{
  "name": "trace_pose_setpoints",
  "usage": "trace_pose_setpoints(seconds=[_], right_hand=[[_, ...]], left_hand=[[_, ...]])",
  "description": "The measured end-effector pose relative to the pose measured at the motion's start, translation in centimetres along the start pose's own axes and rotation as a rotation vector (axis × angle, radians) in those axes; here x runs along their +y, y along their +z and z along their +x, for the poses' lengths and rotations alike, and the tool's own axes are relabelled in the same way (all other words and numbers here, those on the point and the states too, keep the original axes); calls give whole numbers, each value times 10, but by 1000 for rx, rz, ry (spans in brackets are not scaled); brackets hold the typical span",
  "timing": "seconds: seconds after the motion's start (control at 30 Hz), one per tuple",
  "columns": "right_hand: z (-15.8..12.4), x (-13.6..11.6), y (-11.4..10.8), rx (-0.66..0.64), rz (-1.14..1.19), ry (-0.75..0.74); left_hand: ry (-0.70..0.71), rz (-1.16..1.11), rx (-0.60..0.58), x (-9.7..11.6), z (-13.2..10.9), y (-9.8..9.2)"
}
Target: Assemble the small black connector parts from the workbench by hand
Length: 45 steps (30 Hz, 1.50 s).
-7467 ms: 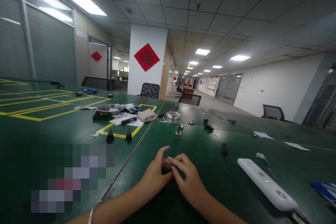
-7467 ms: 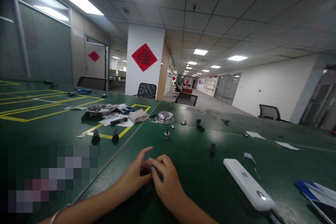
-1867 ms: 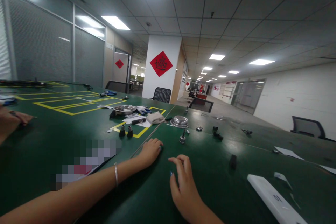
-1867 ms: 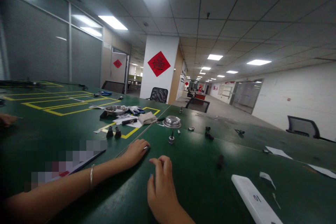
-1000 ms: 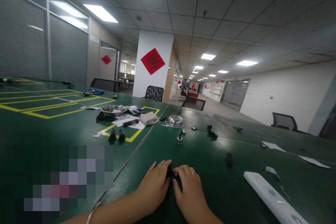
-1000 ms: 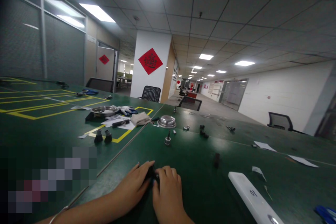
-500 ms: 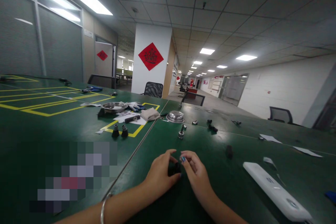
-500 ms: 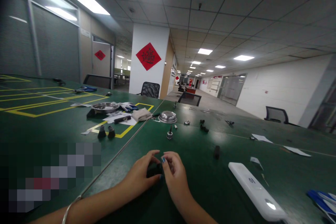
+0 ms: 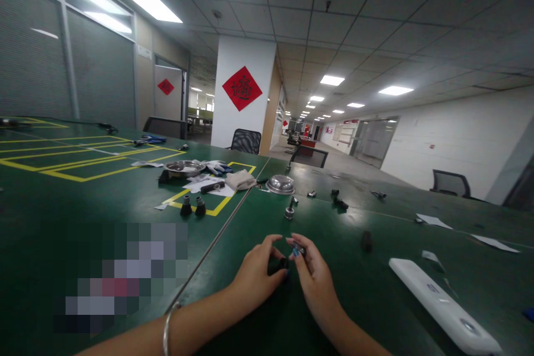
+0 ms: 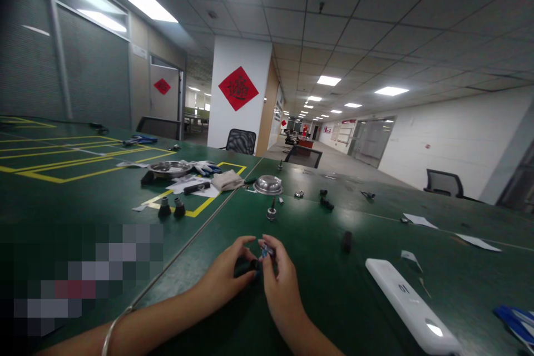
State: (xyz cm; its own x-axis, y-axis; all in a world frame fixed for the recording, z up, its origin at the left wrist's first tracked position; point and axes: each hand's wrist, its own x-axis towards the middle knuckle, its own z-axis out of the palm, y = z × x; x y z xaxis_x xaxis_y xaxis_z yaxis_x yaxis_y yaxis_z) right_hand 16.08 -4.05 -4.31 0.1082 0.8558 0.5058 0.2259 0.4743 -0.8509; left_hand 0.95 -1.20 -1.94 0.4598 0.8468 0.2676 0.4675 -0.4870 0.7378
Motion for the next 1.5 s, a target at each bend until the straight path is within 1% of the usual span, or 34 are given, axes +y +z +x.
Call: trace_pose_setpoints(seconds=[0.13,0.2,0.27,0.33,0.37,0.4,0.47,0.53,0.6,0.73,0.87,0.97,1.1,1.3,1.5], right_hand=[[2,-4,-2,82,-141,-10],[4,-3,-2,105,-116,15],[5,-1,0,119,-26,30],[4,2,2,90,43,14],[4,2,3,55,42,-2],[3,2,3,16,9,-18],[1,0,3,-36,-128,-43],[0,-2,1,-20,-270,-62],[1,-5,-1,6,-323,-65],[2,-8,-1,-18,-314,-63],[1,-14,2,-63,-307,-149],[0,-17,2,-77,-314,-157],[1,-17,2,-100,-305,-140],[1,-19,2,-52,-314,-138],[1,-17,1,-83,-261,-140]], left_hand=[[13,-15,1,-2,0,2],[16,-19,5,-4,0,2],[14,-20,12,-4,0,3],[17,-22,17,-4,0,3],[22,-22,20,-4,0,3],[28,-22,23,-4,0,3],[32,-24,26,-3,0,2],[18,-40,24,-3,0,2],[5,-74,13,-3,0,2],[7,-149,26,-4,1,3],[35,-298,68,-5,3,5],[35,-388,73,-4,4,5],[10,-404,60,-2,4,4],[20,-392,50,-3,5,5],[-10,-412,54,1,5,3]])
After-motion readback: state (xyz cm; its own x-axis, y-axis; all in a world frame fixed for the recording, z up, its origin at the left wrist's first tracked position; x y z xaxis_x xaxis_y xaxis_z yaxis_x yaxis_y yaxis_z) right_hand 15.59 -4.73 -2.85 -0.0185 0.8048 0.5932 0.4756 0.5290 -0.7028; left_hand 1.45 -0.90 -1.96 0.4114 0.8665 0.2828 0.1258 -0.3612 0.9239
